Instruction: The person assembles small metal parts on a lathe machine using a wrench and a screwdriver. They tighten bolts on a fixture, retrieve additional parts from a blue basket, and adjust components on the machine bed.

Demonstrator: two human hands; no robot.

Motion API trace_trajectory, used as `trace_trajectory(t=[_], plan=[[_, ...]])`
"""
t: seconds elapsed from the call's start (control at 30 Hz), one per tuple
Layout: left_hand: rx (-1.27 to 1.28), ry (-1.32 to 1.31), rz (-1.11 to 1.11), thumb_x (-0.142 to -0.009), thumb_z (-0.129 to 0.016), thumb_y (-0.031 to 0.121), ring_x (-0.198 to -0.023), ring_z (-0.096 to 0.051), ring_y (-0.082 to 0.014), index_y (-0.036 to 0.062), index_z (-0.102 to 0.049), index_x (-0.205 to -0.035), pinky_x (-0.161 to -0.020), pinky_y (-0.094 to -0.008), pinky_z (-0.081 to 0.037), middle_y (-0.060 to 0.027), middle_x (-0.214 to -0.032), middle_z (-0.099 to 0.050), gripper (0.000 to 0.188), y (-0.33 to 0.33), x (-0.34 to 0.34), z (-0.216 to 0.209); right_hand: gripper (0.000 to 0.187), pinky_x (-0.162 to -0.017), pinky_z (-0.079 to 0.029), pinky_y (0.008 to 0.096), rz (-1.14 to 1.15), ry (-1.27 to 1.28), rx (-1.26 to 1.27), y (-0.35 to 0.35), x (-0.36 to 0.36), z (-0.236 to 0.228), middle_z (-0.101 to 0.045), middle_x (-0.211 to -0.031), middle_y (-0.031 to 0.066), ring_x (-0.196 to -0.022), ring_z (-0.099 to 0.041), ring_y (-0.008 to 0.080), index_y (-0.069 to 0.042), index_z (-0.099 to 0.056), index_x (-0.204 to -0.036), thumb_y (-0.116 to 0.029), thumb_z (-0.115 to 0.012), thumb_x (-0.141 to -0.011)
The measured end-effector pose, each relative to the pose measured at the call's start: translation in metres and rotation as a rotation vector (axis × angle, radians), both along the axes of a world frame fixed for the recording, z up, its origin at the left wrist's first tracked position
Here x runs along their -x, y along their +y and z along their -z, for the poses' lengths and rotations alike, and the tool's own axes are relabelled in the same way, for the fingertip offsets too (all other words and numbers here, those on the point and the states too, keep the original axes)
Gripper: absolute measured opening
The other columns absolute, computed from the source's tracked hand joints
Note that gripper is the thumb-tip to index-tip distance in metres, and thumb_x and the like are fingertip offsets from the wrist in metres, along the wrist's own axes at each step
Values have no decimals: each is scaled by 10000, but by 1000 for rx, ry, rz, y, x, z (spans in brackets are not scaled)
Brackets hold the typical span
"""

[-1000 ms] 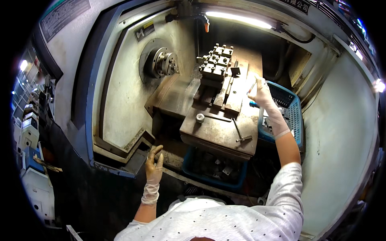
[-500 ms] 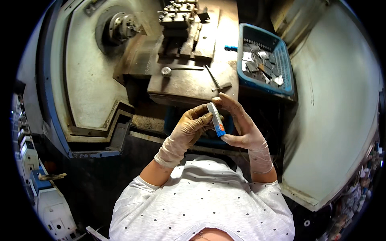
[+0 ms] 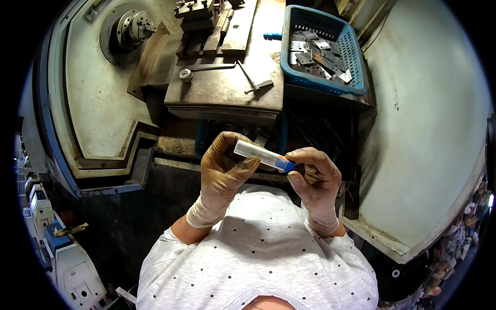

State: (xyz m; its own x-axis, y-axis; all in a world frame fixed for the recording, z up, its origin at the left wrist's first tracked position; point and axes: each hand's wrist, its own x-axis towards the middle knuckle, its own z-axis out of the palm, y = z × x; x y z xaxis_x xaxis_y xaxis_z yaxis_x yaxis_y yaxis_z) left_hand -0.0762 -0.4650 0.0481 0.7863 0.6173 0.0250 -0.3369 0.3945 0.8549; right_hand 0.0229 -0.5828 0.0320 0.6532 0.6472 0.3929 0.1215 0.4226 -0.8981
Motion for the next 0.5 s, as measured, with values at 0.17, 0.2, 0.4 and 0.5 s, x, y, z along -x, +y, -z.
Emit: trace_trajectory(t=[0.17,0.2,0.4,0.5], plan=[[-69,32,6,-716,-617,33,-787,-526,-85,13,-477,-950,-710,-212,-458,-57,-866,-545,273,-10,1,-11,249,-570,-447,184,20,18,2,-9,2,-1,-586,-781,88,-659,-557,91,24,-557,-904,-33,-649,-681],[-93,16,9,-712,-618,62,-782,-542,-112,-9,-471,-962,-696,-249,-490,-77,-880,-543,299,-12,5,-9,252,-564,-446,184,10,21,8,-11,3,0,-587,-781,89,-657,-557,90,25,-556,-905,-37,-651,-680],[-191,-90,49,-683,-630,47,-762,-580,-183,-34,-462,-912,-644,-320,-533,-108,-880,-547,295,-12,20,4,270,-543,-433,173,-7,-41,-46,-13,8,5,-589,-801,95,-655,-552,76,33,-549,-915,-55,-655,-682],[-258,-86,26,-651,-657,15,-761,-577,-173,-4,-473,-889,-638,-289,-520,-107,-862,-558,301,-13,26,5,278,-538,-429,168,-54,-29,-62,-12,10,4,-586,-806,91,-646,-550,75,29,-546,-923,-61,-655,-684]])
